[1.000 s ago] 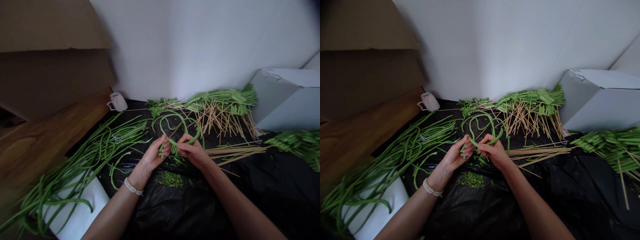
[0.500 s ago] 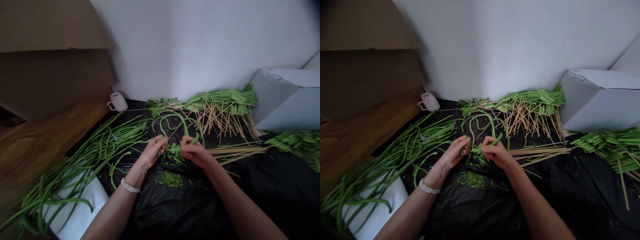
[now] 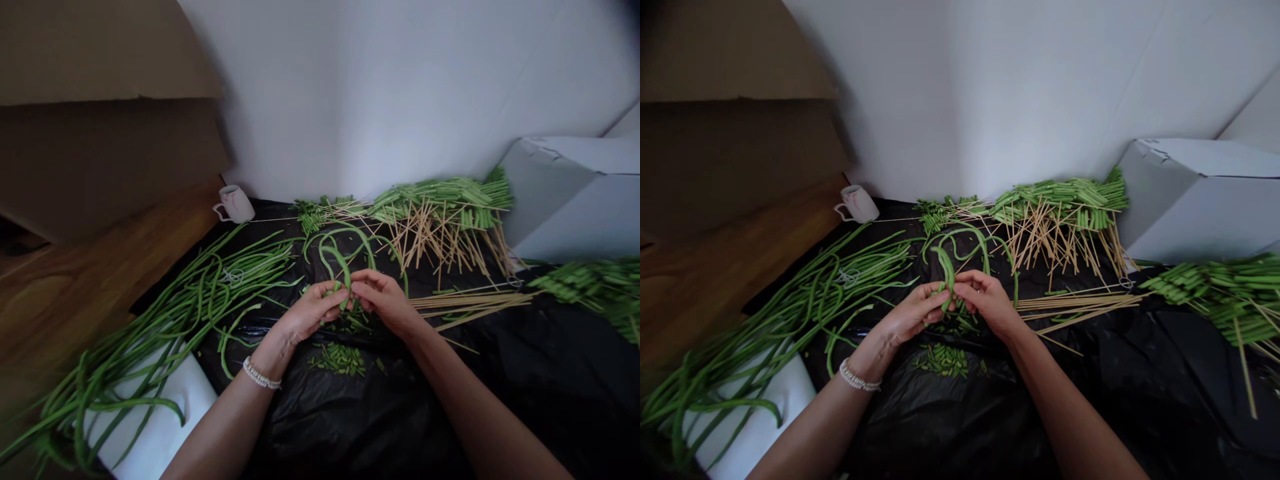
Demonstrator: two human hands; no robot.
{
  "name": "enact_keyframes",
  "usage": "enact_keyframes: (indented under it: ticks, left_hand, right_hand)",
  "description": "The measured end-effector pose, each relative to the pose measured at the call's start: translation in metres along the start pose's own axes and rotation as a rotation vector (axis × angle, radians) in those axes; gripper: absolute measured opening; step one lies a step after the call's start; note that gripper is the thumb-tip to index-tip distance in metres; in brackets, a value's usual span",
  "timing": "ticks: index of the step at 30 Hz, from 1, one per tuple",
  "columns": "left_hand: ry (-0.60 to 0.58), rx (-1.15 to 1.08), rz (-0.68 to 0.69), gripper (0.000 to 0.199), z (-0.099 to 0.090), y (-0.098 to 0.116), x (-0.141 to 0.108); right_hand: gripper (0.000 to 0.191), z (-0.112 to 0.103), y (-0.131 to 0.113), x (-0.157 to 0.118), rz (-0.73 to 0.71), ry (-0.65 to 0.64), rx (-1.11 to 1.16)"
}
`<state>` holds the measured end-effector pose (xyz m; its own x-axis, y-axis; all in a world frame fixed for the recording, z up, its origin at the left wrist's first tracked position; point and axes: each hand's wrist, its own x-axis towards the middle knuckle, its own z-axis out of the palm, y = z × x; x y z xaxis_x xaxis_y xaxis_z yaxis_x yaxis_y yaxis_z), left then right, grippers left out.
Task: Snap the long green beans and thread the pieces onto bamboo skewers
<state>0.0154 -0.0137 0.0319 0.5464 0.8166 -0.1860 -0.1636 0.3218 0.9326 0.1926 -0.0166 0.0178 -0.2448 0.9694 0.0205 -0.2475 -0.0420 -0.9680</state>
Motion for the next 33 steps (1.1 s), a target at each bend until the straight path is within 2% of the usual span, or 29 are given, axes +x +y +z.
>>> enact_keyframes:
  ticks: [3,6,8,17,24,29,33]
  left_hand:
    - [0.136,0.005,0.123,0.032,0.0,-0.001,0.004]
    - [0.222,0.023,0.185,0.033,-0.002,-0.002,0.007]
    - [0.249,0.044,0.198,0.034,-0.003,-0.003,0.007]
    - [0.272,0.118,0.193,0.034,-0.003,-0.004,0.007]
    - [0.294,0.096,0.205,0.035,-0.002,-0.003,0.007]
    - [0.295,0.131,0.191,0.039,-0.002,-0.004,0.007]
    - [0.287,0.222,0.206,0.04,-0.003,-0.004,0.007]
  right_hand:
    - [0.029,0.001,0.0,0.0,0.007,0.015,-0.156]
    - [0.029,0.005,0.0,-0.003,0.048,-0.084,-0.321]
    - [0.027,0.008,-0.001,-0.004,0.071,-0.121,-0.343]
    - [0.026,0.011,-0.004,-0.003,0.086,-0.042,-0.296]
    - [0.029,0.014,-0.002,-0.005,0.083,-0.111,-0.324]
    - [0.025,0.014,0.0,-0.004,0.073,-0.085,-0.274]
    - [0.017,0.015,0.006,-0.005,-0.091,0.026,-0.457]
